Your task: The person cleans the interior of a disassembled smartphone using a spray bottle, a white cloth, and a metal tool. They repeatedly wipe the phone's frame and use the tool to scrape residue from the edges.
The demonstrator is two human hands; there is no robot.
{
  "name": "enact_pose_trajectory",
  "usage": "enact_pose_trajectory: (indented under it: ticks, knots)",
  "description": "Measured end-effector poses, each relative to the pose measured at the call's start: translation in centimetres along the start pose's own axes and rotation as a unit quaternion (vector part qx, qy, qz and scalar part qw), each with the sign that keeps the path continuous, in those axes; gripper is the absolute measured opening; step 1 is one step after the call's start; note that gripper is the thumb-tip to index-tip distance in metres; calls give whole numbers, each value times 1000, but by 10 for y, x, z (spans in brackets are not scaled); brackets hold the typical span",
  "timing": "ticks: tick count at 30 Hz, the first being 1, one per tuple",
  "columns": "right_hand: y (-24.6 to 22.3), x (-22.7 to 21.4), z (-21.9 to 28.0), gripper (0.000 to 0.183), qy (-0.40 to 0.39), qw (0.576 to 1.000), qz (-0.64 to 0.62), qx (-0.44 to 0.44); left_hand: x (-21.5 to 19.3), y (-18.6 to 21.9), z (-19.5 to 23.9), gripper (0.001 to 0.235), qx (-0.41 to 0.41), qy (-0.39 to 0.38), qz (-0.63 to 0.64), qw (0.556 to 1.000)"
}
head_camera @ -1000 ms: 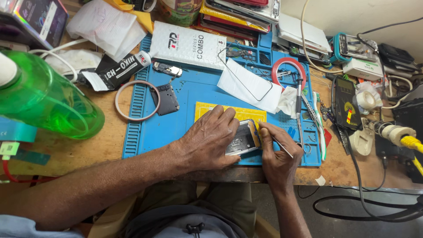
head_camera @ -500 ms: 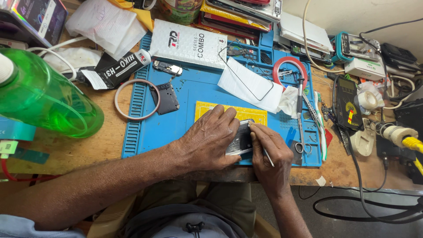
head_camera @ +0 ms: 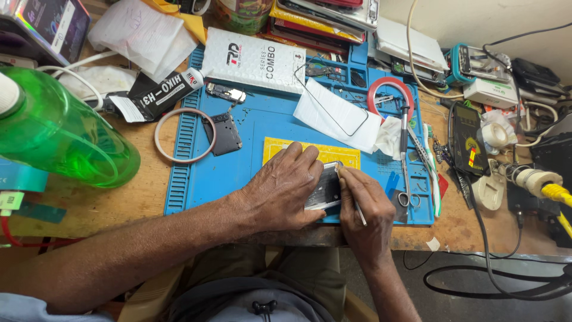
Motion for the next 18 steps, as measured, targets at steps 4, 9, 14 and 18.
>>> enact_pose_trajectory:
  ticks: [4,9,14,18]
  knots:
    - [-4,1,2,21,-4,1000,10,-21,2,1,2,59,-3,-1,1,1000]
    - [-4,0,2,21,-4,1000,7,-17,0,2,2,61,0,11,-1,1000]
    - [0,-2,-1,21,14,1000,-17,9,-1,1,1,59,0,2,-1,1000]
    - [0,-2,-1,22,9,999,-36,9,2,-1,1,58,-6,-6,0,1000]
Point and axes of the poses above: each hand's wrist, its own z-axis away from the middle knuckle, its own x-axis out of the palm, y = z × x, the point moved 7 cm from there along -z, towards the middle knuckle, and after that the axes turned 2 degrees about -y, right-handed, at the moved point
